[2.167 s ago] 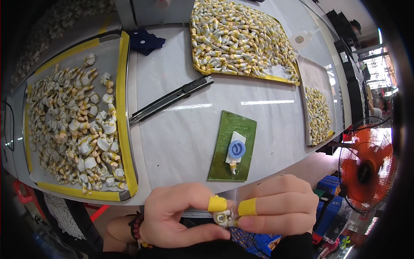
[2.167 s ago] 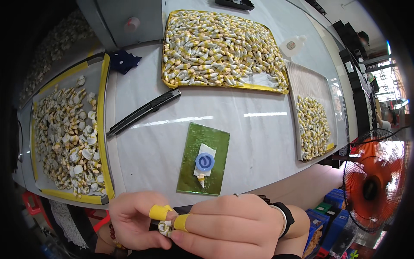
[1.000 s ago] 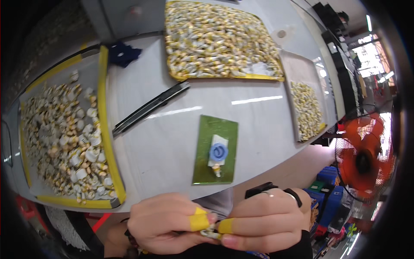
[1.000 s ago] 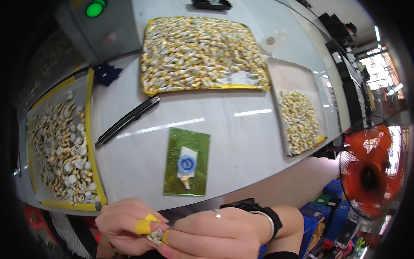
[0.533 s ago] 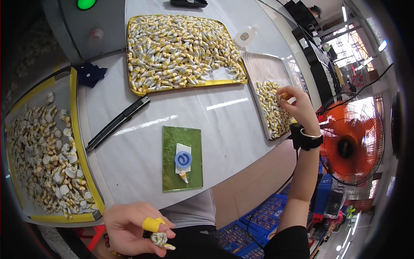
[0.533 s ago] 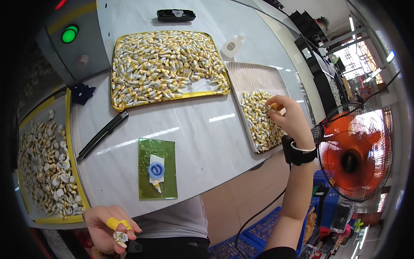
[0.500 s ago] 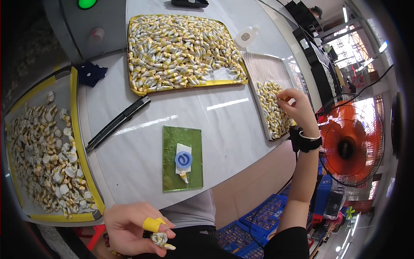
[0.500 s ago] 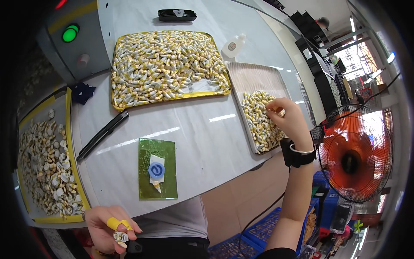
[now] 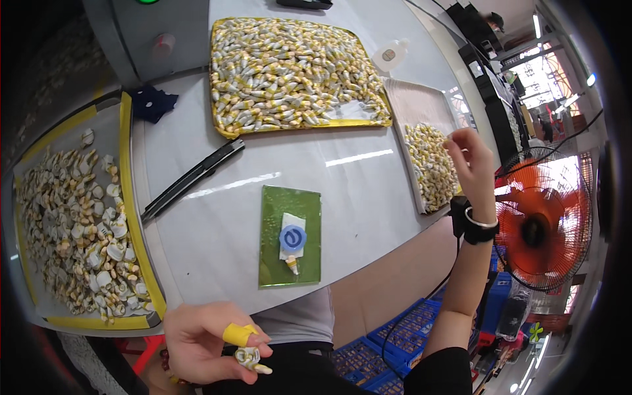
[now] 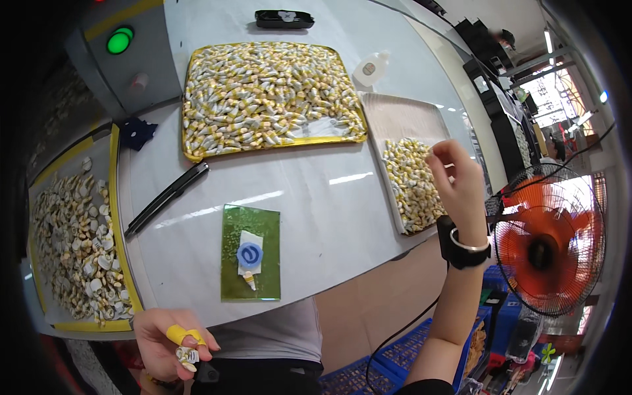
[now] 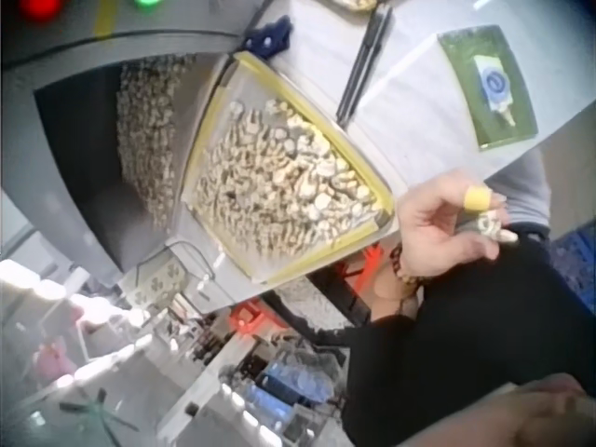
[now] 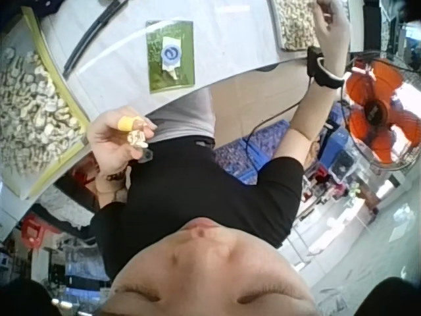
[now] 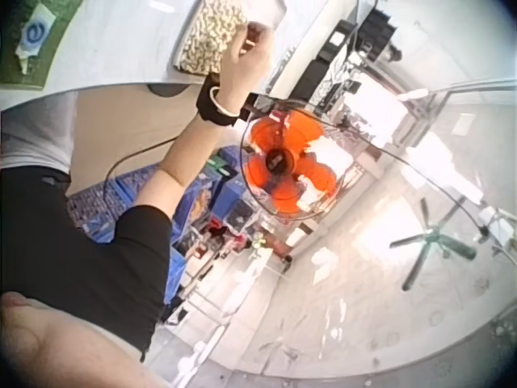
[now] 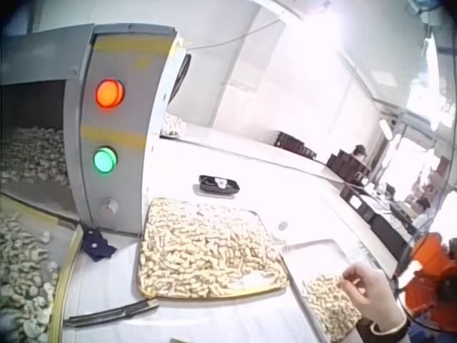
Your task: The person repeatedly picks up small white and yellow plastic components from a tray, inserts a yellow piece into the white piece, and places the assembled unit onto a separate tray. The process is repetitive and involves manual dexterity with small parts.
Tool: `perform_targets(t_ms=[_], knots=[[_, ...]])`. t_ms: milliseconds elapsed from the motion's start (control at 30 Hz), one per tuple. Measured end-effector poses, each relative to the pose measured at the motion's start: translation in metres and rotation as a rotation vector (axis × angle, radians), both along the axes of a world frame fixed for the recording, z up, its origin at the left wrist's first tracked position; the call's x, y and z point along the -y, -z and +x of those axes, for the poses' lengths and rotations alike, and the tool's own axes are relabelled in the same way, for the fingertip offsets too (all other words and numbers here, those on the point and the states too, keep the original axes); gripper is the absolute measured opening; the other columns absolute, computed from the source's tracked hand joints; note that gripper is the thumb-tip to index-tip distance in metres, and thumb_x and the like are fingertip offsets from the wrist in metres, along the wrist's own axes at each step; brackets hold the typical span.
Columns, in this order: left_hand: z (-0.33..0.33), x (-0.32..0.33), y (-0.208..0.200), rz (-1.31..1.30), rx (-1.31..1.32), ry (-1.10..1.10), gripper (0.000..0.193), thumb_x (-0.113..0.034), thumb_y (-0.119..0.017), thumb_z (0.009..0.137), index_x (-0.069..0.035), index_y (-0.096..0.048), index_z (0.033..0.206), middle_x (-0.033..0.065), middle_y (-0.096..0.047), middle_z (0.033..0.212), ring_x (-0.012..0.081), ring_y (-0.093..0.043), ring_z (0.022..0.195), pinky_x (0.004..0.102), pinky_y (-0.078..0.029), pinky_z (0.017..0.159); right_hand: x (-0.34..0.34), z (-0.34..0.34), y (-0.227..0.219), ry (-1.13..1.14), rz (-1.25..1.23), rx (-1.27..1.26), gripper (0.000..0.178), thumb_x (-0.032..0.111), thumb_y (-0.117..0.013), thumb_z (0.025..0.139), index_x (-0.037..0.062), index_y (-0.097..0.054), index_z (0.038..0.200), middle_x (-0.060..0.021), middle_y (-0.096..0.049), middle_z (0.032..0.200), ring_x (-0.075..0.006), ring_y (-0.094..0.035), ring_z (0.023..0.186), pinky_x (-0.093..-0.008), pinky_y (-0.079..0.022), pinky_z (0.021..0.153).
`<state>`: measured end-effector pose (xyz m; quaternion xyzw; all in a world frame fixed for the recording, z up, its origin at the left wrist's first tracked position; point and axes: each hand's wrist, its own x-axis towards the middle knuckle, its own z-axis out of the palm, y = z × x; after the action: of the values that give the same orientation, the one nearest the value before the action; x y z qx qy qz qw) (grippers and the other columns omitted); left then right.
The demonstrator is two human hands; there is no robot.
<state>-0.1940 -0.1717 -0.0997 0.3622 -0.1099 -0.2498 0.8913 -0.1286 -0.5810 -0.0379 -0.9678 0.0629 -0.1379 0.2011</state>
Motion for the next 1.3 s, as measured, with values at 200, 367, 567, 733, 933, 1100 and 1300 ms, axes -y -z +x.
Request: perform_targets(t_ms=[200, 367, 567, 733, 933, 1100, 1300], knots=[[0.006, -0.001, -0.001, 0.040, 0.068, 0.038, 0.034, 0.004, -0.078, 0.063, 0.005, -0.063, 0.094, 0.0168, -0.065, 0.088, 0.0226, -0.065, 0.081, 0.0306, -0.052, 0.070, -0.115, -0.033, -0.003, -0.406, 0.604, -0.017, 0.016, -0.007, -0.058, 0.078, -0.0026, -0.057, 0.093, -0.0083, -0.060, 0.080, -0.0130, -0.060, 0.071, -0.0228, -0.047, 0.059], [0.005, 0.002, -0.009, 0.174, 0.052, -0.024, 0.036, -0.015, -0.083, 0.060, 0.000, -0.062, 0.084, 0.0120, -0.063, 0.071, 0.0213, -0.063, 0.069, 0.0353, -0.054, 0.066, -0.157, -0.023, -0.003, -0.777, 0.522, -0.370, 0.013, -0.006, -0.061, 0.071, 0.0005, -0.062, 0.082, -0.0077, -0.058, 0.070, -0.0185, -0.057, 0.059, -0.0272, -0.045, 0.051], [0.002, -0.001, -0.006, 0.150, 0.045, -0.028, 0.035, -0.013, -0.083, 0.061, 0.000, -0.062, 0.084, 0.0131, -0.064, 0.072, 0.0218, -0.063, 0.071, 0.0355, -0.054, 0.067, -0.167, -0.023, 0.010, -0.719, 0.268, -0.184, 0.013, -0.003, -0.061, 0.074, 0.0000, -0.052, 0.082, -0.0103, -0.053, 0.065, -0.0239, -0.056, 0.057, -0.0311, -0.045, 0.049], [0.004, -0.004, -0.006, 0.128, 0.038, -0.031, 0.033, -0.011, -0.083, 0.061, 0.002, -0.063, 0.085, 0.0137, -0.064, 0.073, 0.0229, -0.063, 0.072, 0.0360, -0.054, 0.068, -0.168, -0.019, 0.007, -0.779, -0.008, -0.118, 0.015, -0.002, -0.060, 0.070, 0.0010, -0.054, 0.084, -0.0090, -0.054, 0.071, -0.0239, -0.055, 0.064, -0.0319, -0.046, 0.054], [0.007, -0.004, -0.001, 0.162, 0.180, -0.042, 0.035, -0.014, -0.084, 0.060, 0.002, -0.065, 0.085, 0.0151, -0.065, 0.076, 0.0228, -0.062, 0.071, 0.0362, -0.054, 0.069, -0.168, -0.015, 0.008, -0.859, -0.124, -0.087, 0.022, 0.002, -0.058, 0.063, 0.0021, -0.056, 0.085, -0.0071, -0.054, 0.079, -0.0225, -0.053, 0.073, -0.0298, -0.046, 0.061], [0.007, -0.004, -0.002, 0.212, 0.205, -0.067, 0.036, -0.018, -0.084, 0.060, 0.000, -0.066, 0.085, 0.0136, -0.066, 0.075, 0.0214, -0.062, 0.070, 0.0350, -0.054, 0.068, -0.174, -0.017, 0.015, -0.857, -0.111, -0.072, 0.021, 0.001, -0.058, 0.063, 0.0022, -0.056, 0.084, -0.0077, -0.053, 0.076, -0.0235, -0.052, 0.072, -0.0306, -0.046, 0.062], [0.007, 0.000, -0.002, 0.288, 0.293, -0.142, 0.037, -0.022, -0.085, 0.059, -0.004, -0.064, 0.083, 0.0080, -0.066, 0.071, 0.0200, -0.061, 0.069, 0.0325, -0.053, 0.064, -0.176, -0.020, 0.017, -0.854, -0.019, -0.133, 0.019, 0.001, -0.057, 0.064, 0.0029, -0.054, 0.083, -0.0082, -0.050, 0.072, -0.0240, -0.051, 0.070, -0.0312, -0.045, 0.061]])
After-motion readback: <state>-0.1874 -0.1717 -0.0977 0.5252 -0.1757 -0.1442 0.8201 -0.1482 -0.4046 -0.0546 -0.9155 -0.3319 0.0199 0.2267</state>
